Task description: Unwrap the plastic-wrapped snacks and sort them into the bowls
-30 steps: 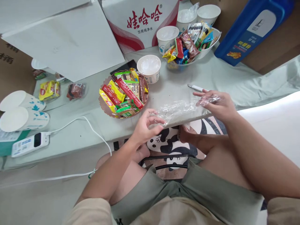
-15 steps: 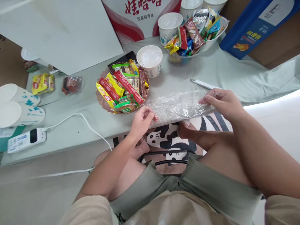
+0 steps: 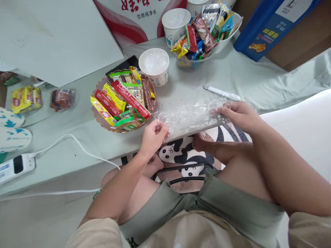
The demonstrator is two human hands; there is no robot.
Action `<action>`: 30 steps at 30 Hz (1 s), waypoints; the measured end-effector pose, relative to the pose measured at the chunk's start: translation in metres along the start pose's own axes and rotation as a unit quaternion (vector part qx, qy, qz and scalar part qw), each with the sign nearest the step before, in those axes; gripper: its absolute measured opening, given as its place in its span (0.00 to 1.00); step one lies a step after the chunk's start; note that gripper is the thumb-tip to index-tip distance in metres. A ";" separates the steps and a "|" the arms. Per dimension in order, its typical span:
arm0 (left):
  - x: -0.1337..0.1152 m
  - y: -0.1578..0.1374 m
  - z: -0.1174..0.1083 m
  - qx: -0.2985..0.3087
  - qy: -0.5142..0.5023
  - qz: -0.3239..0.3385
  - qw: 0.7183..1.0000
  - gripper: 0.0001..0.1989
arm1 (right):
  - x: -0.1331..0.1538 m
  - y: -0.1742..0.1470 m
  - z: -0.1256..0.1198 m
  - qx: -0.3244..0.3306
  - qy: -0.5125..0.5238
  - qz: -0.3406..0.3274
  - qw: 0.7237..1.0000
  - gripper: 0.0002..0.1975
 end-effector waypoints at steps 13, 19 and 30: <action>-0.012 0.008 0.007 -0.017 0.058 0.152 0.987 0.10 | 0.010 -0.008 -0.011 -0.173 0.058 0.022 0.983 0.04; -0.012 0.008 0.019 0.056 0.065 0.139 0.987 0.12 | 0.003 -0.009 -0.019 -0.203 0.067 0.070 0.974 0.02; -0.014 0.019 0.041 0.025 0.008 -0.016 1.000 0.14 | -0.016 -0.009 -0.030 -0.213 -0.211 0.058 0.952 0.16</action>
Point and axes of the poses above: each hand's wrist, its own y-axis towards the middle knuckle, its own z-axis out of the palm, x = y × z, the point moved 2 cm from there along y, towards the middle knuckle, and after that the axes turned 8 degrees about -x, right-handed, at the moved point
